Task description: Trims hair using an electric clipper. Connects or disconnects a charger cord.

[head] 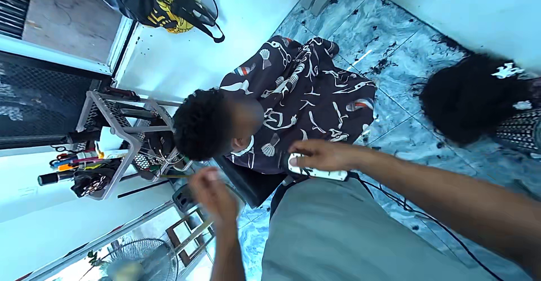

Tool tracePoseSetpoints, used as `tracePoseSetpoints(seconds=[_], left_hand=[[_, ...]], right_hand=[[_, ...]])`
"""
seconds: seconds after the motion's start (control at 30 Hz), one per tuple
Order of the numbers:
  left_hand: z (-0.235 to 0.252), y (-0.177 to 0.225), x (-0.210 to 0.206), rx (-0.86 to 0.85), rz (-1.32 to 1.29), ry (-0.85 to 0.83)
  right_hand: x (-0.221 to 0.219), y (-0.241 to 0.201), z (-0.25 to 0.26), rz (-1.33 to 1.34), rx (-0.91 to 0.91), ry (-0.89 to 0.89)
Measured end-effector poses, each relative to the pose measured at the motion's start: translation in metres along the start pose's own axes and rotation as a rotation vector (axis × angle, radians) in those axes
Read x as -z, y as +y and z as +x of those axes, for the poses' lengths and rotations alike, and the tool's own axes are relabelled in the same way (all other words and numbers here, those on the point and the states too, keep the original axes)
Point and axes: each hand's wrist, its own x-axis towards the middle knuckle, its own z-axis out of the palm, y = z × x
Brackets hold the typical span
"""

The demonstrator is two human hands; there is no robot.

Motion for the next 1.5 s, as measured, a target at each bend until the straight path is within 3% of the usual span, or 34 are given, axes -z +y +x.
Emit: tracePoseSetpoints(seconds=[0.07,0.13,0.23,0.33,0.43,0.5,0.63,0.73,0.87,1.0,1.1,1.23,1.37,1.5], left_hand=[[-0.034,0.003,-0.041,0.397,-0.237,-0.489],[-0.041,0.004,-0.070,0.589,-0.490,-0.676],[-0.041,0.010,-0.079,0.534,-0.561,-0.635],[-0.032,0.016,-0.060,0.288,-0.163,-0.458],[0.014,0.031,0.005,0.078,0.217,-0.137],[0.063,0.041,0.051,-0.008,0.361,-0.036],[0.156,0.039,0.068,0.129,0.512,-0.409],[0.180,0.025,0.051,0.213,0.492,-0.540],[0.186,0.017,0.043,0.263,0.416,-0.554],[0.185,0.013,0.044,0.254,0.324,-0.560],[0.186,0.010,0.046,0.253,0.292,-0.574],[0.185,0.009,0.045,0.250,0.266,-0.583],[0.185,0.010,0.046,0.255,0.244,-0.586],[0.184,0.012,0.045,0.252,0.237,-0.592]], right_hand=[[-0.019,0.006,-0.004,-0.150,0.023,-0.044],[-0.029,-0.002,-0.002,-0.315,0.024,-0.060],[-0.032,-0.014,0.003,-0.419,0.016,-0.077],[-0.023,-0.024,0.009,-0.389,0.073,-0.068],[-0.005,-0.034,0.031,-0.314,0.125,0.102],[0.009,-0.042,0.054,-0.280,0.177,0.222],[0.031,-0.074,0.090,-0.384,0.132,0.296],[0.036,-0.084,0.102,-0.525,0.081,0.287],[0.038,-0.088,0.109,-0.556,0.054,0.281],[0.037,-0.086,0.109,-0.305,0.075,0.268],[0.034,-0.087,0.111,-0.388,0.043,0.280],[0.032,-0.090,0.110,-0.223,0.032,0.263],[0.029,-0.092,0.108,-0.360,0.025,0.274],[0.029,-0.090,0.109,-0.210,0.047,0.262]])
